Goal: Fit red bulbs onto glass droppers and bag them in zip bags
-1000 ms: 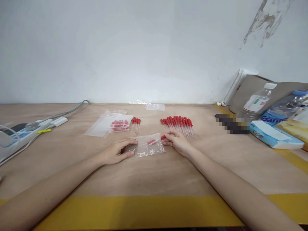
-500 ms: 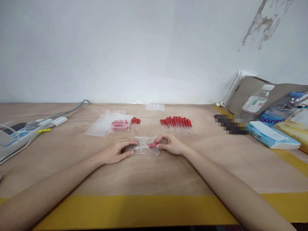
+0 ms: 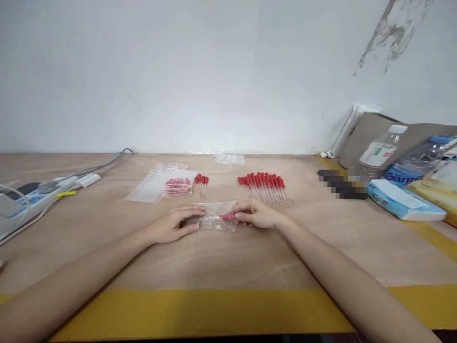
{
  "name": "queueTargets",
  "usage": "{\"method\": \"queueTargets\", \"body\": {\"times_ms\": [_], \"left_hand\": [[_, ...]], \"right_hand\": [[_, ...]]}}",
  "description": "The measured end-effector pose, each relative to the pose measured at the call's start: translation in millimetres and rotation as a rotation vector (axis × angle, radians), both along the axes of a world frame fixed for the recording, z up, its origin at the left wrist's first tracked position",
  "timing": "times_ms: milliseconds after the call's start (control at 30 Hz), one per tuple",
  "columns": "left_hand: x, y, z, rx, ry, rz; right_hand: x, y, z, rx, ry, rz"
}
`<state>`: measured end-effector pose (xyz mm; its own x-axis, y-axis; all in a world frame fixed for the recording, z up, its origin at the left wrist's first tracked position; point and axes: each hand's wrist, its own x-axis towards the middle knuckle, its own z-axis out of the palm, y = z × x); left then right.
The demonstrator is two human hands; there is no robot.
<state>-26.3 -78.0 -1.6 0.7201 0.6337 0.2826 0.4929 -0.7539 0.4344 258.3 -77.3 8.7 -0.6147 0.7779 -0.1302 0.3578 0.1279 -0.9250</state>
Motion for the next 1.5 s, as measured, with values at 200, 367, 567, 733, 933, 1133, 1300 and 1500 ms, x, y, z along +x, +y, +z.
{"method": "queueTargets", "body": {"times_ms": [200, 367, 567, 733, 933, 1133, 1300, 1500], "left_hand": [[1, -1, 1.8, -0.001, 0.009, 0.01], [0, -1, 1.3, -0.006, 0.013, 0.015], [0, -1, 0.6, -0.012, 0.012, 0.022], [1, -1, 1.1, -0.01, 0.008, 0.02], [0, -2, 1.6, -0.006, 0.024, 0.023], [0, -1, 1.4, -0.01, 0.032, 0.02], [-1, 0, 1.0, -0.018, 0.031, 0.017], [-2, 0, 0.0, -0.012, 0.025, 0.001]], "right_hand": [[-4, 0, -9.7, 0.017, 0.045, -0.185], [-9, -2, -13.4, 0.228, 0.007, -0.156], [1, -1, -9.5, 0.199, -0.023, -0.171], [-6, -8, -7.4, 0.023, 0.027, -0.242], [-11, -9, -10.0, -0.061, 0.149, -0.251], [-8, 1, -13.4, -0.036, 0.072, -0.393], [-17, 34, -2.8, 0.324, -0.133, -0.598], [-73, 82, -0.7, 0.433, -0.314, -0.591]]}}
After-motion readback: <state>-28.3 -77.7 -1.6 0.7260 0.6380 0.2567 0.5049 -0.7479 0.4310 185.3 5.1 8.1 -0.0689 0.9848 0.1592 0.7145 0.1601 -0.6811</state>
